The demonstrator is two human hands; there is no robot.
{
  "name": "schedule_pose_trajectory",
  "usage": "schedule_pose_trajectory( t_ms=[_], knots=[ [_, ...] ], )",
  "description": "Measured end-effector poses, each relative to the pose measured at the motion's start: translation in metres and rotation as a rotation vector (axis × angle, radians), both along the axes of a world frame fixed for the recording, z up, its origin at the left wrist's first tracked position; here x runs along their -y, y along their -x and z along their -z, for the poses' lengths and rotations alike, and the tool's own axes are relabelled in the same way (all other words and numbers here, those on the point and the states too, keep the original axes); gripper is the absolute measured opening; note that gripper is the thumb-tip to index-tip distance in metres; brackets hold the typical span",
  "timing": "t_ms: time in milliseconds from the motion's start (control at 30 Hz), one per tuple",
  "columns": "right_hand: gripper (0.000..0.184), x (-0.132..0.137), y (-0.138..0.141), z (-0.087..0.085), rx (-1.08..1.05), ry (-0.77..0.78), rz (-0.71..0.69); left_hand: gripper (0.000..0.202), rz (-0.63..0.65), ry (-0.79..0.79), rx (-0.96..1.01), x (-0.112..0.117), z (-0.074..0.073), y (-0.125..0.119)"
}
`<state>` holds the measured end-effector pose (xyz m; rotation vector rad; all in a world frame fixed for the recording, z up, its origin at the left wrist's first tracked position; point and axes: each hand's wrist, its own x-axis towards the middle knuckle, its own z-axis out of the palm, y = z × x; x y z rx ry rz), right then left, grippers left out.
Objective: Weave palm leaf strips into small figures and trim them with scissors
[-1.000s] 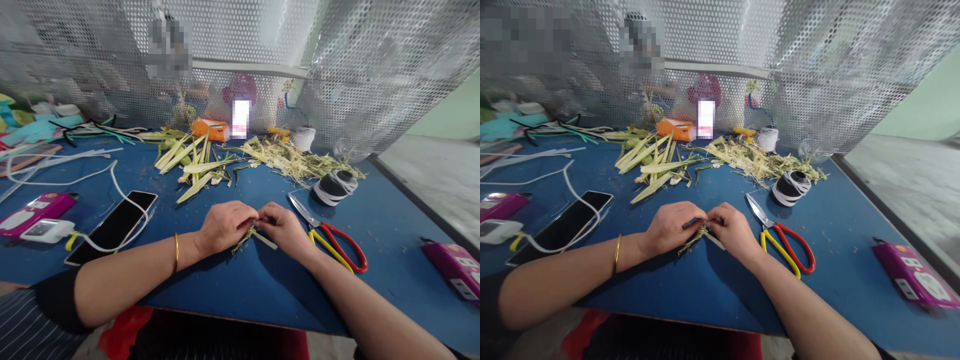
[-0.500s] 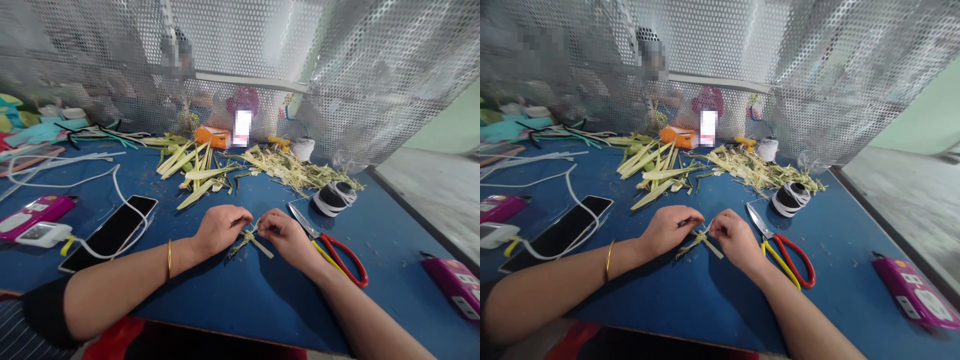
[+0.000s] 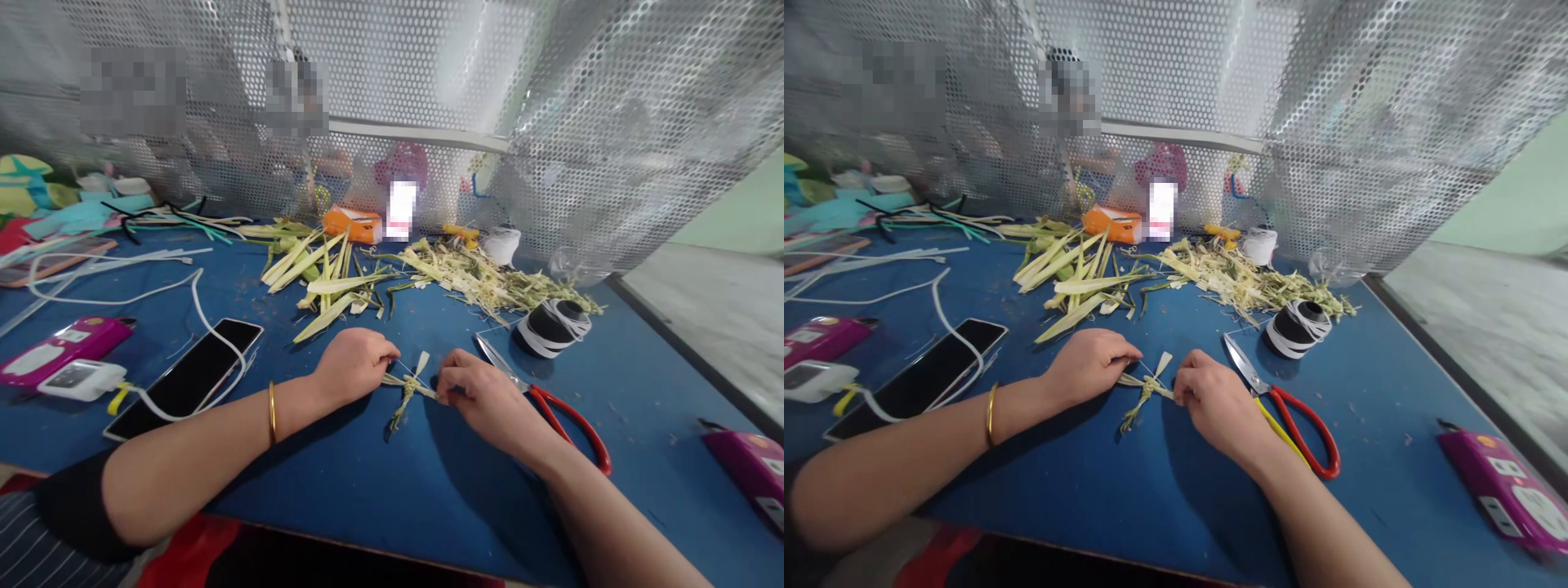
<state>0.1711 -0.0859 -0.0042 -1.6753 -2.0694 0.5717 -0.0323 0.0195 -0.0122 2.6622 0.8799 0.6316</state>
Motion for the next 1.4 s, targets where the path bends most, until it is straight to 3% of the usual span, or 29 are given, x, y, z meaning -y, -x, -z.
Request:
schedule_pose_trajectory(
  t_ms=[100, 267, 433, 633, 833, 1067, 1233, 1400],
  knots=[
    [0.028, 0.0, 0.0, -0.001, 0.052, -0.017, 0.016, 0.024, -0.009, 0.153, 0.024, -0.004, -0.006, 0.002],
    [0.026, -0.001, 0.0, -0.001, 0.046, -0.012, -0.003, 0.015, -0.007, 0.634, 0.233, -0.01, -0.012, 0.001],
    [0.026, 0.0, -0.001, 0.0, 0.049, -0.001, 0.001, 0.02, 0.049, 0.765, 0.355, -0.001, -0.012, -0.004],
    [0.017, -0.001, 0.0, -0.001, -0.03, 0.018, 0.059, 0.02, 0.102, 1.103, 0.401, 0.006, -0.007, -0.009],
    [0.015, -0.005, 0.007, -0.002, -0.369, -0.003, 0.087, 0.019, 0.037, 1.087, 0.401, 0.009, -0.006, -0.011],
    [0.016, -0.008, 0.014, 0.004, -0.762, 0.08, 0.006, 0.018, 0.043, 1.026, 0.378, 0.01, -0.003, -0.012],
    [0.017, -0.007, 0.014, 0.012, -0.683, 0.136, -0.01, 0.021, 0.08, 0.875, 0.308, 0.012, -0.004, -0.011],
    [0.014, -0.005, 0.015, 0.011, -0.466, 0.104, 0.024, 0.02, 0.126, 0.587, 0.173, 0.017, -0.01, -0.012]
  ],
)
